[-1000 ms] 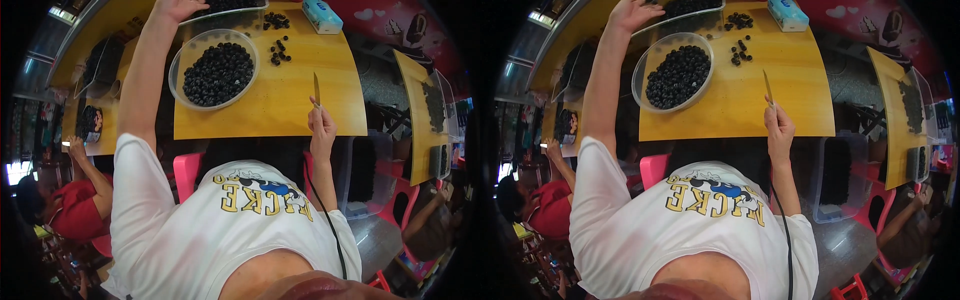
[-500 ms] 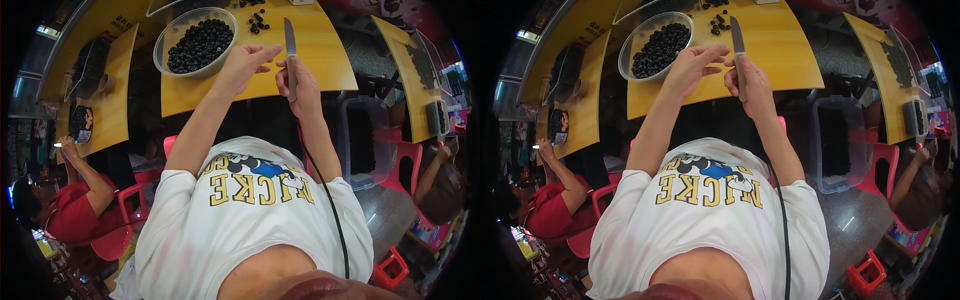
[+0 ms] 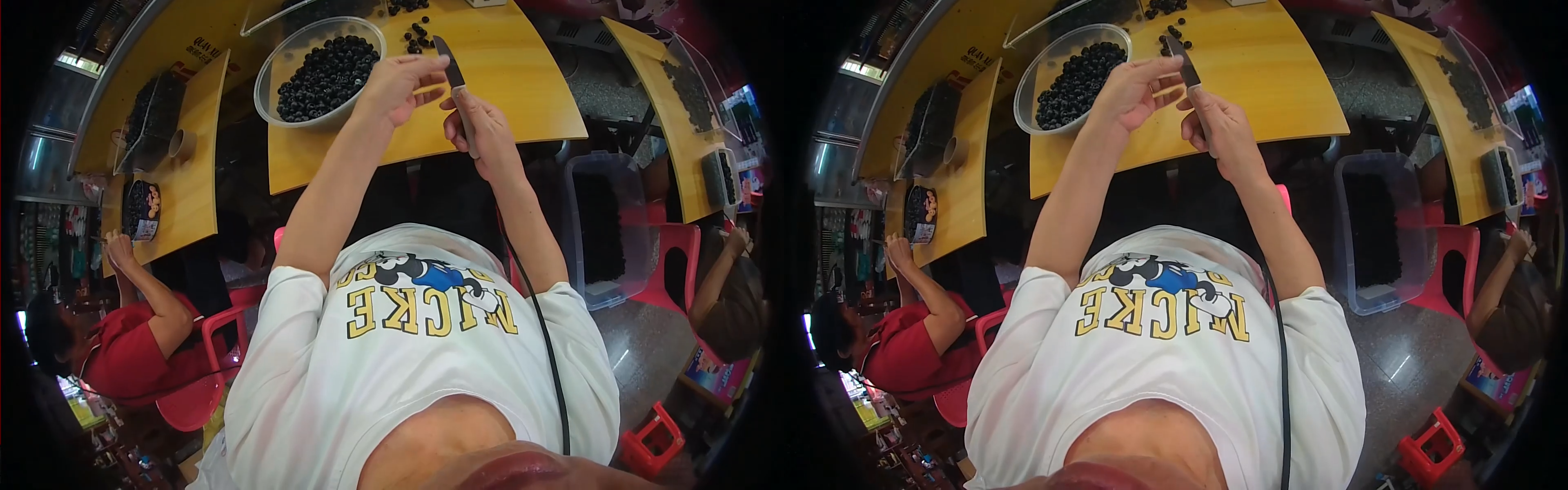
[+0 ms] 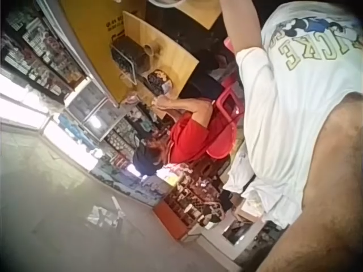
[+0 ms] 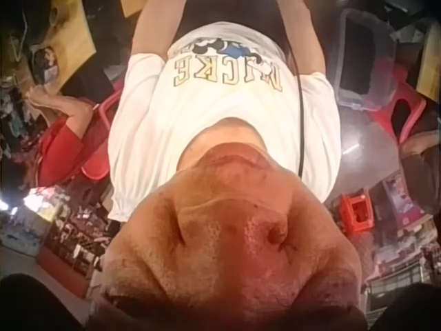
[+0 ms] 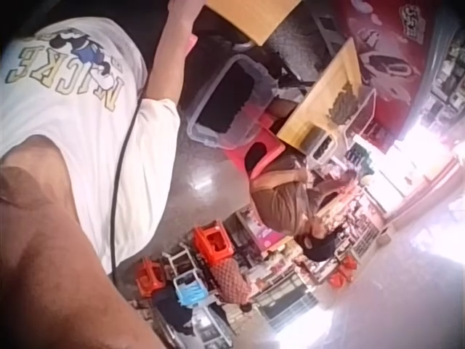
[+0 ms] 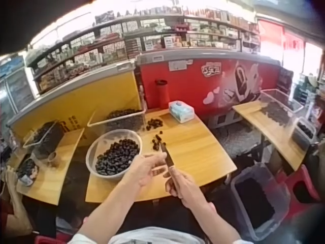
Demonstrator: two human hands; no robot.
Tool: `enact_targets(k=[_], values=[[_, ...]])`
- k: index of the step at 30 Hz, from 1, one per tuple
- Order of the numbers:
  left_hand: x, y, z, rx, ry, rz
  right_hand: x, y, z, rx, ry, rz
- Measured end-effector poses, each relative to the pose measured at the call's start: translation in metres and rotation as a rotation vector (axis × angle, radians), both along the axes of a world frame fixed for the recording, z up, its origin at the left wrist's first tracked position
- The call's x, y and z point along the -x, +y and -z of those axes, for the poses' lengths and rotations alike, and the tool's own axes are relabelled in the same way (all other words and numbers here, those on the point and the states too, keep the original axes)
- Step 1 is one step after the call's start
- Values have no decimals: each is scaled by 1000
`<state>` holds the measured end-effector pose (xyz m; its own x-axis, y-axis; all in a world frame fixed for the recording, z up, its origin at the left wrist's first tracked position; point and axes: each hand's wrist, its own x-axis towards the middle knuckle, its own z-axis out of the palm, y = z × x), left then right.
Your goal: Pitting small black olives using a paring knife at a manual workstation.
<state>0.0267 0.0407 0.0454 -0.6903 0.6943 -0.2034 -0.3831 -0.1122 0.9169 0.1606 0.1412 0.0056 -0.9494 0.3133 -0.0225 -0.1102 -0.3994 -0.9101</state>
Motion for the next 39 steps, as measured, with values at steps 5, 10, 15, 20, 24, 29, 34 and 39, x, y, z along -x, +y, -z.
enact_targets(k=[5,10,15,20,24,29,34,39], values=[[10,33,6,-115,122,-361,6,13,10,39,-75,116],[-6,8,17,573,1085,-141,12,24,23,156,-28,282],[3,-38,7,398,1656,-463,17,16,31,220,6,322],[64,-117,-10,823,1443,-404,15,13,33,145,24,236],[85,-138,-21,1071,1160,-128,16,12,32,146,30,236],[93,-132,-17,999,1171,44,15,20,21,87,80,262],[100,-130,-7,1049,1204,106,16,44,8,21,121,286],[87,-129,-4,612,965,-197,12,54,-2,-3,203,297]])
